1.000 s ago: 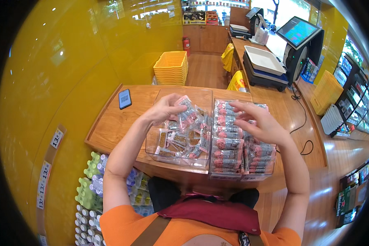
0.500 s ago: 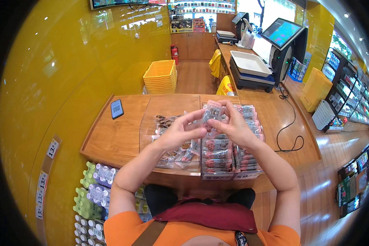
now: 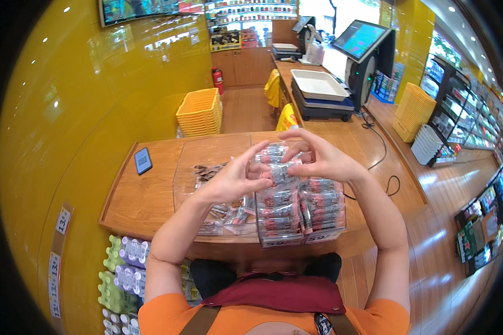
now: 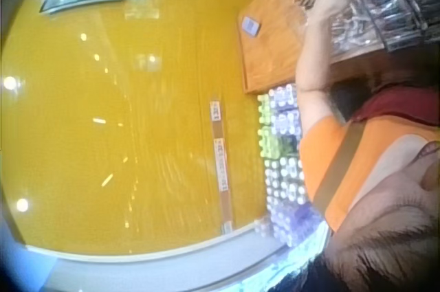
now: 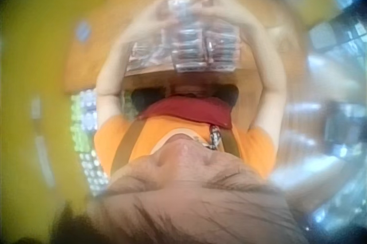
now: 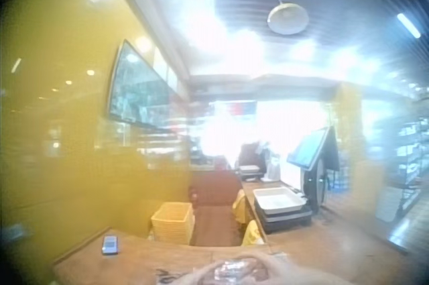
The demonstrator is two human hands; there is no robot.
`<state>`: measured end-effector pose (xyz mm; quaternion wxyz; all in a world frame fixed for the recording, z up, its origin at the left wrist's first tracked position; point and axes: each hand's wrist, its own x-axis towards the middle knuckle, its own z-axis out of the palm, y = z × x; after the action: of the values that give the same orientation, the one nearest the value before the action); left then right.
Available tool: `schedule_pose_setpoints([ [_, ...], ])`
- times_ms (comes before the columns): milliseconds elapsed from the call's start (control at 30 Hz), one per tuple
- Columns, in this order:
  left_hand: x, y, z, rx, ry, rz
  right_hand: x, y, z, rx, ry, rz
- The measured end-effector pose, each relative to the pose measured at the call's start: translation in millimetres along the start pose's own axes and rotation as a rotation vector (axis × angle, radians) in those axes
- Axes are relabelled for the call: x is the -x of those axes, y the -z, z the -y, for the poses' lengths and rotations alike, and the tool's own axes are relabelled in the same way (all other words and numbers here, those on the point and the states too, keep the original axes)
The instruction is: The person repeatedly picks up small individually wrapped snack packets from a wooden counter and stacks them into neat piles. The person occasionally adjusts the arrangement of the stacks and moves a pink plastic stool out of the way. The person also briefly touches a smartphone on the counter.
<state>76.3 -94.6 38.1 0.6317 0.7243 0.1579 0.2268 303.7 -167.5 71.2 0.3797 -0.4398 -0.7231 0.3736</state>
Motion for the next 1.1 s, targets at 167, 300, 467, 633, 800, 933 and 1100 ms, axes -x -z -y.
schedule_pose_setpoints([
  [167,-41.9,7.4,-16.5,-0.073,-0.142,-0.023,-6.2,29.6,11.4,0.058,-0.139,0.095],
  [300,-71.0,14.1,23.5,-0.904,-0.38,-0.419,-13.4,33.9,-6.9,0.354,-0.242,-0.281],
  [467,-81.0,2.9,74.6,-1.396,-0.031,-0.219,-33.3,13.8,-85.1,0.72,-0.109,-0.683],
  [633,-72.6,-1.6,76.2,-1.275,0.127,-0.189,-40.4,-9.5,-89.4,0.738,-0.026,-0.711],
  [800,-73.2,-4.4,75.6,-1.303,0.203,-0.186,-39.5,-15.8,-102.9,0.847,-0.105,-0.668],
  [933,-72.4,-6.0,73.8,-1.285,0.212,-0.201,-45.8,-22.0,-107.2,0.98,-0.17,-0.62],
  [1100,-74.5,-4.3,73.7,-1.335,0.179,-0.225,-45.7,-22.7,-106.3,1.017,-0.126,-0.635],
])
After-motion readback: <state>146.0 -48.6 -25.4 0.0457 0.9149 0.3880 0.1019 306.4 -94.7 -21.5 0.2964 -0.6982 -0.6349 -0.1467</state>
